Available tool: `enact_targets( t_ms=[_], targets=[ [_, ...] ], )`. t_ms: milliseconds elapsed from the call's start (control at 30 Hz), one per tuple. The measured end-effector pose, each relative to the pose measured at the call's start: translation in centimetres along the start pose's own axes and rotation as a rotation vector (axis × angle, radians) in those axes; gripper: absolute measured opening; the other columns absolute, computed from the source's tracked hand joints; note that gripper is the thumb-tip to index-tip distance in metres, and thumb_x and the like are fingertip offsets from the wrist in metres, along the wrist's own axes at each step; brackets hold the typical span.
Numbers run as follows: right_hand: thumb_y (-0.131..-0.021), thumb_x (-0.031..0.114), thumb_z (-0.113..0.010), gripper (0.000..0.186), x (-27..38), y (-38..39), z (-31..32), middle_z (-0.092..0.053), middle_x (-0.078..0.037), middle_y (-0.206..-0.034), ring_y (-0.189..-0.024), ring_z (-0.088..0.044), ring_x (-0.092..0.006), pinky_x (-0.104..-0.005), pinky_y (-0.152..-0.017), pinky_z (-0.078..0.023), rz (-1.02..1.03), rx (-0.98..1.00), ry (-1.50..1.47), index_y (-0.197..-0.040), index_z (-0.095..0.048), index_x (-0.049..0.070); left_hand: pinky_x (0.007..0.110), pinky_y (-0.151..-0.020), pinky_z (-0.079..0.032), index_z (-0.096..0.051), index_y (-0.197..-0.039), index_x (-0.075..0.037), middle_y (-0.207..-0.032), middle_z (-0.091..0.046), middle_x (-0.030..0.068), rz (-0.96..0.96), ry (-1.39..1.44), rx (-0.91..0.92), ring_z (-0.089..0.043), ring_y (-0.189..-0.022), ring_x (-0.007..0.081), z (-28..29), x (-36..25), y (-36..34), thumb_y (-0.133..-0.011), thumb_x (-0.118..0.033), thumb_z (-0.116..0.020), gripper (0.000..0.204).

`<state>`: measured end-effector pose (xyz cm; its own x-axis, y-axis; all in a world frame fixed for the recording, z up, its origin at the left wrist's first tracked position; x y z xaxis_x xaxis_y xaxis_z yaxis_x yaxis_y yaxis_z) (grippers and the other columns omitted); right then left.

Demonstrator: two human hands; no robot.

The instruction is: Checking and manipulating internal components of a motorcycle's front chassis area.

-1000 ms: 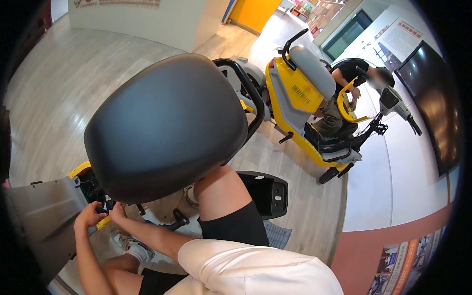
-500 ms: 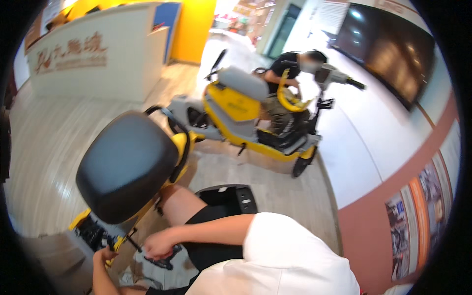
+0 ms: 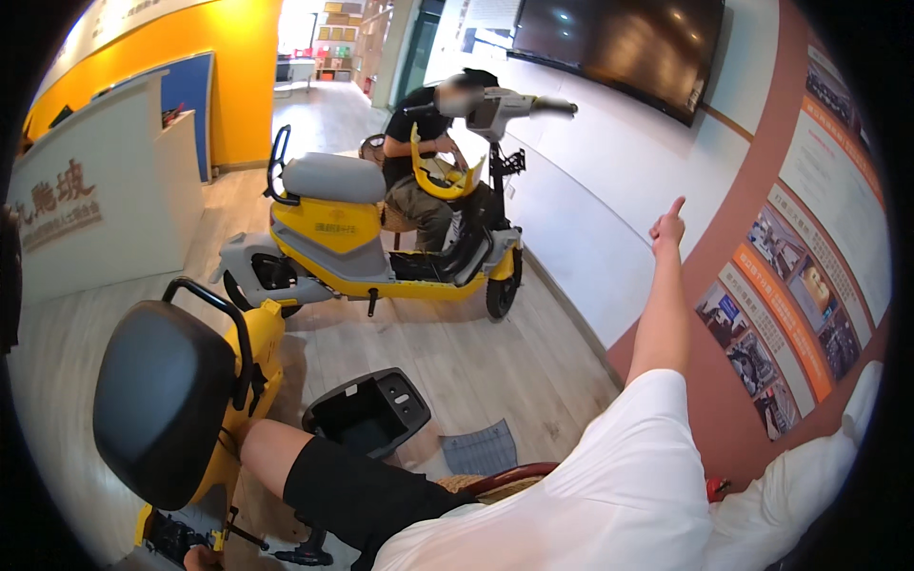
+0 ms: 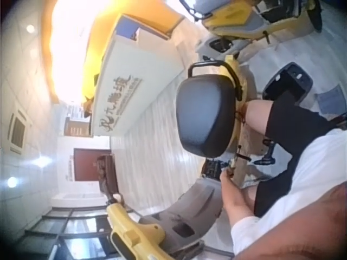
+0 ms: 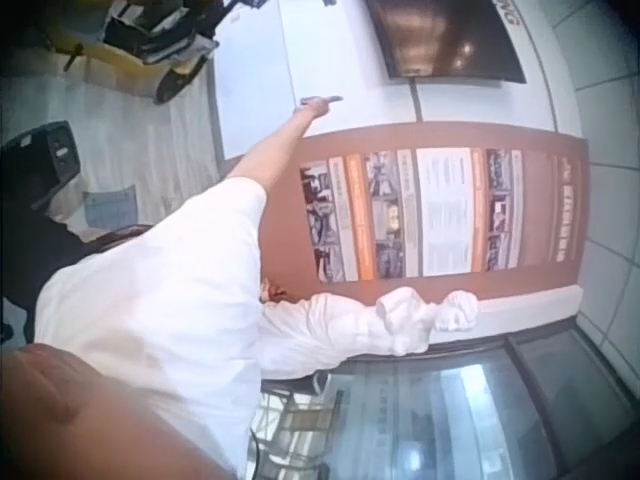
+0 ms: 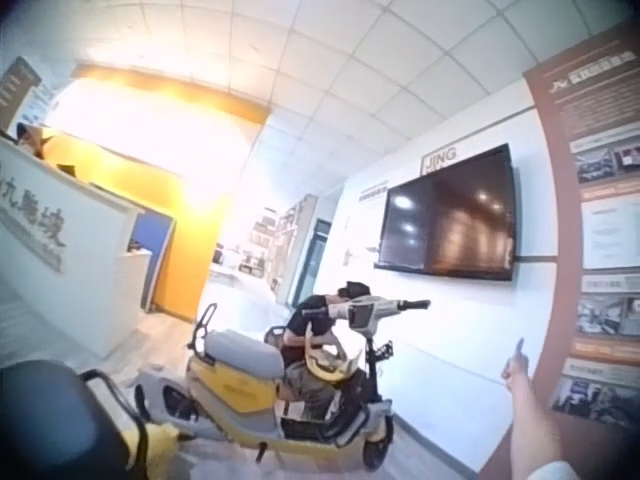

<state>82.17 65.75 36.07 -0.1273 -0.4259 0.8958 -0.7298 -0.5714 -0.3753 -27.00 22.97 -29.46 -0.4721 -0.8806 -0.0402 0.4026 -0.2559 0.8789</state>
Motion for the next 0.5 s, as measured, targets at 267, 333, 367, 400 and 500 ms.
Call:
enact_targets(
  t_ms=[267,333,367,400,500],
  targets=[
    [-0.094,0.06,-0.04,0.053,-2.4,2.7,-7.3,-0.024,0.004,-0.048,-0.037,-0.024,-0.0092,-0.0254,-0.034,-0.019,0.026,0.066,0.03,-0.064,-0.03,0.016,0.041,-0.07,-0.052,-0.066,-0.095,0.002,-0.096,-0.068,0.013,0.035,0.07,-0.045,-0.065,-0.083,0.0238,0.8,2.0,-1.4,-0.083,-0.037,-0.068,0.04],
    [-0.094,0.059,-0.04,0.053,-5.3,4.1,-8.8,-0.025,0.004,-0.048,-0.037,-0.023,-0.0095,-0.0255,-0.034,-0.019,-0.032,0.105,0.035,-0.064,-0.03,0.016,0.041,-0.07,-0.052,-0.066,-0.094,0.002,-0.095,-0.068,0.0129,0.056,0.115,-0.052,-0.065,-0.082,0.0236,0.3,3.8,-1.6,-0.084,-0.035,-0.067,0.039],
    [-0.095,0.058,-0.04,0.053,-7.3,4.3,-9.4,-0.026,0.004,-0.048,-0.036,-0.023,-0.0098,-0.0257,-0.034,-0.02,-0.087,0.129,0.043,-0.063,-0.031,0.016,0.041,-0.07,-0.052,-0.066,-0.093,0.002,-0.094,-0.068,0.0129,0.063,0.14,-0.058,-0.066,-0.082,0.0235,0.2,4.6,-1.9,-0.084,-0.035,-0.067,0.038],
    [-0.095,0.056,-0.041,0.053,-8.3,4.0,-8.7,-0.026,0.004,-0.049,-0.036,-0.023,-0.01,-0.0262,-0.033,-0.02,-0.161,0.09,-0.065,-0.063,-0.031,0.016,0.041,-0.07,-0.052,-0.066,-0.092,0.003,-0.094,-0.068,0.0128,0.071,0.165,-0.063,-0.066,-0.082,0.0235,0.0,5.3,-2.2,-0.085,-0.034,-0.067,0.038],
    [-0.096,0.048,-0.044,0.048,-9.6,3.2,-6.9,-0.028,0.003,-0.048,-0.035,-0.027,-0.0107,-0.0277,-0.032,-0.024,-0.112,0.042,0.034,-0.065,-0.035,0.013,0.041,-0.069,-0.052,-0.066,-0.09,0.003,-0.092,-0.068,0.0127,0.098,0.22,-0.067,-0.066,-0.081,0.0233,-0.5,7.7,-3.2,-0.085,-0.032,-0.067,0.036]
  ],
)
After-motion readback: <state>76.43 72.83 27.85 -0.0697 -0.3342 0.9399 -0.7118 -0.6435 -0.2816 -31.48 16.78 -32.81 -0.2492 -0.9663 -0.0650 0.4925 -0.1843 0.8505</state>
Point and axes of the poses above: each hand's wrist, its own y-axis away from the middle knuckle, its own z-axis out of the back of the hand, x = y × z, the point moved 9 cm from there along -y, towards the middle knuckle
